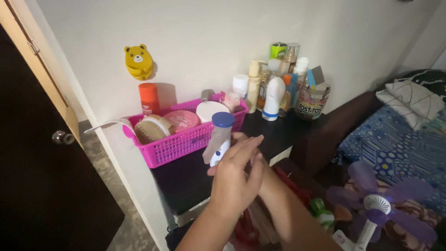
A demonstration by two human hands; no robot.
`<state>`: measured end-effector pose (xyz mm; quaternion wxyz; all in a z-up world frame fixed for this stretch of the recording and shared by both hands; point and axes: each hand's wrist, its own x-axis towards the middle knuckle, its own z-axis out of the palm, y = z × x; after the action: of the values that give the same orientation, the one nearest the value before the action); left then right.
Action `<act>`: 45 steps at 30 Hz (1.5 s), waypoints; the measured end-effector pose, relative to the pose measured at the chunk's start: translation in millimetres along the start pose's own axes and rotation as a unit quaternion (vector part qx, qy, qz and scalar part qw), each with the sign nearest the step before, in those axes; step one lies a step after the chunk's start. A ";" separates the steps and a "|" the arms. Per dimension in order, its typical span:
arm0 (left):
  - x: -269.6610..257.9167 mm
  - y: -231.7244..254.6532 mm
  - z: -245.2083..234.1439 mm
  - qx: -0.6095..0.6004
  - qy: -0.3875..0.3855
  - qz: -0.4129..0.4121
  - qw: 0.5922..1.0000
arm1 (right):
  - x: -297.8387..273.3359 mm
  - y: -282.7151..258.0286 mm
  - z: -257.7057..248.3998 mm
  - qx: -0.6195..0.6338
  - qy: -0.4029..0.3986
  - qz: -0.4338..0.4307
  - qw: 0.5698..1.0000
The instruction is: The person organizes toiletries by picking up various bottles, containers, and a pink basket from a desk and floor, and then placing them onto a black shelf.
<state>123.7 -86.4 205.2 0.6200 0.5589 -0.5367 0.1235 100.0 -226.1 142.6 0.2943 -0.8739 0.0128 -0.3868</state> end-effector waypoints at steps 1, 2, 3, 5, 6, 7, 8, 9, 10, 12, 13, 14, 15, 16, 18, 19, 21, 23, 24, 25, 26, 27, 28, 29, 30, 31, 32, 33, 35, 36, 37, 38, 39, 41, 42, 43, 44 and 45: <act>-1.7 -0.8 -0.1 0.005 0.004 0.018 1.000 | 0.9 -0.5 7.5 0.011 0.014 0.028 0.999; -3.1 -1.8 -1.0 0.008 0.005 0.004 1.000 | 2.2 0.5 15.5 0.022 0.028 0.056 0.998; -3.9 -2.8 -2.1 0.011 0.005 -0.009 1.000 | 2.4 2.6 22.1 0.032 0.043 0.086 0.995; -4.1 -3.7 -3.6 0.015 0.006 -0.017 1.000 | 4.0 8.3 34.3 0.008 0.041 0.084 0.996; -3.8 -3.6 -4.3 0.018 0.008 -0.012 1.000 | 3.2 11.1 36.7 -0.005 0.040 0.083 0.996; -3.4 -2.9 -4.5 0.020 0.009 -0.006 1.000 | 0.0 13.2 36.4 0.024 0.064 0.069 0.995; -3.3 -1.5 -3.9 0.016 0.002 0.002 1.000 | -3.8 14.2 35.9 0.041 0.081 0.062 0.994; -3.3 -0.1 -3.3 0.013 -0.003 0.010 1.000 | -4.8 16.9 31.6 0.052 0.090 0.059 0.993; -2.8 1.2 -3.0 0.009 -0.009 0.018 1.000 | -4.3 19.1 28.1 0.059 0.098 0.065 0.991; -4.0 4.7 -5.1 -0.007 -0.075 0.021 0.997 | -0.1 25.1 13.9 0.062 0.106 0.080 0.989; -4.5 5.8 -5.0 -0.015 -0.109 0.022 0.994 | 4.0 28.9 6.8 0.059 0.110 0.089 0.988; -3.4 5.8 -3.7 -0.023 -0.114 0.034 0.993 | 7.3 33.1 -1.8 0.056 0.113 0.101 0.987; -1.6 5.1 -1.8 -0.030 -0.120 0.047 0.991 | 12.0 37.6 -10.5 0.051 0.118 0.112 0.985; -0.3 4.0 0.0 -0.038 -0.127 0.060 0.989 | 16.5 42.5 -20.4 0.044 0.120 0.123 0.984; 4.0 -1.2 4.4 -0.030 -0.134 0.048 0.989 | 21.0 52.5 -37.4 0.029 0.111 0.153 0.982; 4.9 -4.2 7.2 -0.026 -0.138 0.042 0.989 | 21.5 58.5 -45.4 0.020 0.104 0.171 0.979; 10.4 -13.3 12.9 -0.008 -0.142 0.035 0.989 | 24.0 72.6 -58.7 0.019 0.081 0.203 0.976; 14.8 -21.8 17.6 0.004 -0.139 0.020 0.990 | 29.6 88.9 -64.5 0.057 0.066 0.190 0.978; 18.3 -26.4 20.2 0.006 -0.135 0.008 0.991 | 31.1 96.7 -65.4 0.079 0.061 0.180 0.979; 21.0 -30.7 22.9 0.008 -0.130 -0.004 0.992 | 30.8 103.6 -65.3 0.010 0.087 0.152 0.984; 23.4 -34.9 25.5 0.017 -0.122 -0.006 0.992 | 29.3 109.3 -64.4 -0.059 0.112 0.123 0.984; 26.3 -39.4 27.5 0.028 -0.114 -0.008 0.993 | 28.4 113.7 -62.3 -0.127 0.136 0.093 0.978; 28.2 -43.5 29.1 0.038 -0.106 -0.011 0.994 | 27.9 117.0 -58.7 -0.113 0.163 0.133 0.971; 28.3 -47.1 29.9 0.036 -0.105 -0.018 0.994 | 27.8 119.9 -53.2 -0.099 0.189 0.172 0.962; 28.2 -50.4 30.7 0.035 -0.103 -0.025 0.994 | 28.3 122.8 -49.4 -0.084 0.214 0.211 0.950; 27.5 -53.3 31.6 0.033 -0.102 -0.032 0.994 | 29.2 126.3 -47.6 -0.088 0.214 0.215 0.949; 26.0 -55.2 32.3 0.039 -0.103 -0.038 0.993 | 31.3 130.3 -45.9 -0.093 0.215 0.219 0.947; 24.4 -56.2 32.9 0.044 -0.105 -0.042 0.993 | 34.0 134.2 -44.9 -0.097 0.216 0.223 0.946; 24.0 -57.4 34.6 0.047 -0.108 -0.058 0.991 | 38.0 140.7 -45.5 -0.143 0.217 0.197 0.945; 23.6 -57.0 35.2 0.045 -0.110 -0.069 0.990 | 39.2 142.2 -46.6 -0.166 0.218 0.185 0.944; 23.5 -56.1 35.2 0.044 -0.112 -0.081 0.989 | 41.0 141.9 -47.6 -0.179 0.216 0.178 0.943; 23.8 -55.2 35.2 0.046 -0.122 -0.095 0.987 | 42.8 139.9 -49.0 -0.192 0.215 0.172 0.942; 25.1 -54.8 35.3 0.049 -0.132 -0.109 0.984 | 46.0 136.8 -50.2 -0.204 0.213 0.164 0.941; 26.4 -54.7 35.4 0.055 -0.139 -0.113 0.982 | 51.3 128.1 -51.2 -0.172 0.201 0.255 0.930; 26.1 -55.0 35.6 0.058 -0.137 -0.103 0.984 | 54.1 124.3 -50.8 -0.157 0.195 0.299 0.921; 25.7 -55.5 36.1 0.060 -0.135 -0.093 0.985 | 56.8 121.4 -50.0 -0.172 0.198 0.298 0.918; 25.6 -56.4 37.0 0.065 -0.139 -0.100 0.983 | 59.2 119.6 -48.8 -0.188 0.201 0.296 0.915; 25.5 -57.6 37.8 0.070 -0.143 -0.107 0.981 | 61.5 118.8 -47.6 -0.203 0.204 0.294 0.912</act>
<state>157.2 -148.8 185.8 0.5059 0.6671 -0.5467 0.0121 134.9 -363.7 146.5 0.2023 -0.7735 0.4070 -0.4417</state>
